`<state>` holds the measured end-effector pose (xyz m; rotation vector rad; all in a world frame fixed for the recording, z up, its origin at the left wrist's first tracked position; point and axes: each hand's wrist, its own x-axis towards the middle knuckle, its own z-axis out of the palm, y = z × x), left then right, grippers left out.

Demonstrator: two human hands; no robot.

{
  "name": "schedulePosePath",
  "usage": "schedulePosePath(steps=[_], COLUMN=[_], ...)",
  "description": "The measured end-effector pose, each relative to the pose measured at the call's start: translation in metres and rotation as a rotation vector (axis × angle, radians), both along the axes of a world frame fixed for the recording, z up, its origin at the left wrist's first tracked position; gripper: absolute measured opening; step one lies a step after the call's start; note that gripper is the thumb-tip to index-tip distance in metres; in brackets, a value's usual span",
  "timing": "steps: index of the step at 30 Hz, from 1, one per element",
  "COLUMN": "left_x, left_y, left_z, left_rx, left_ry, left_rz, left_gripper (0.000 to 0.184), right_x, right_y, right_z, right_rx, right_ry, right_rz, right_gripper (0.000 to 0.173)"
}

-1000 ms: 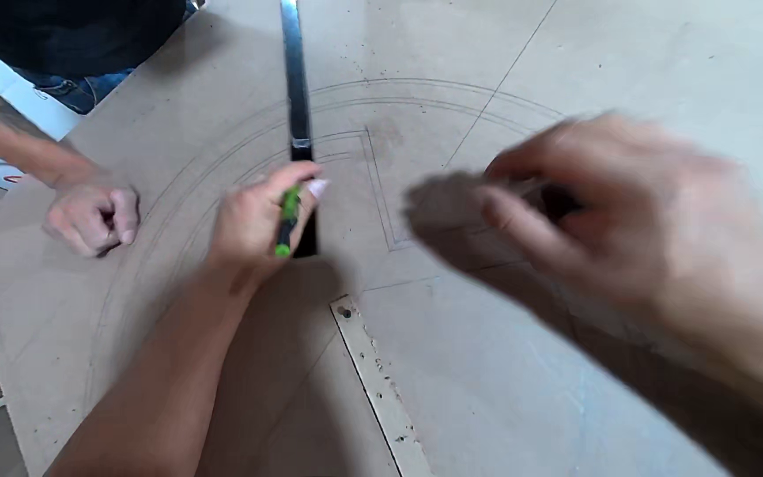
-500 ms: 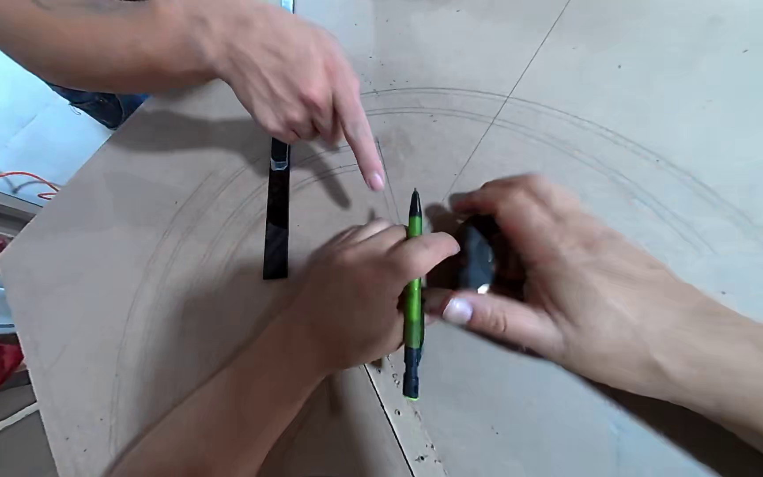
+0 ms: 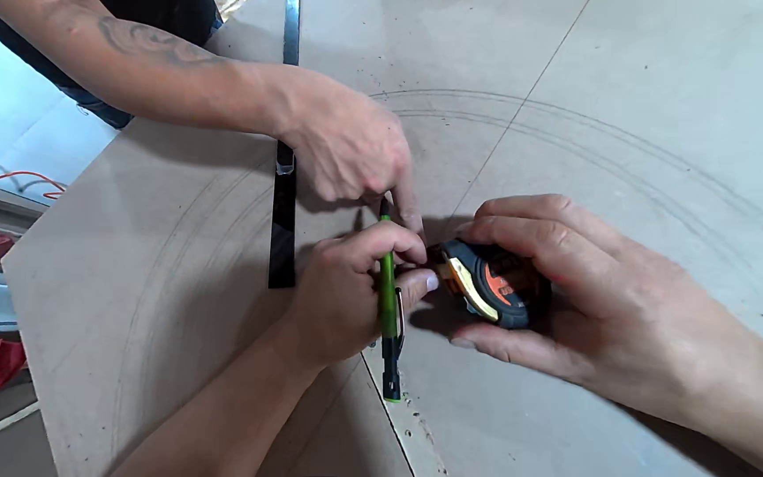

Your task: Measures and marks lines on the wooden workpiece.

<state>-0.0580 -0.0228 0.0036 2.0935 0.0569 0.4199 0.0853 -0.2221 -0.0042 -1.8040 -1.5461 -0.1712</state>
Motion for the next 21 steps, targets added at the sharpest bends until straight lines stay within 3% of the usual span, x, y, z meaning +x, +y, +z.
schedulePosePath(steps=[6,15,19,21], left_x=[-0.002,0.001,0.011,0.025], left_y=[-0.003,0.006,0.027,0.047], left_z=[0.003,0.006,0.008,0.007], left_rx=[-0.173,-0.102,-0.111,-0.058], left_ry=[0.002,0.068,0.095,0.097], left_rz=[-0.066,-0.069,-0.188,-0.086], left_gripper=[0.036,0.022,0.014,0.011], right_x=[0.006,0.006,0.013,0.034], right_y=[0.003,0.004,0.012,0.021], right_z=[-0.004,-0.005,-0.010,-0.008], right_rx=[-0.028,-0.007,-0.033,-0.105], right_ry=[-0.038,0.050,0.030,-0.025], right_rz=[0.043,0.091,0.130,0.044], right_gripper=[0.072,0.073,0.064,0.054])
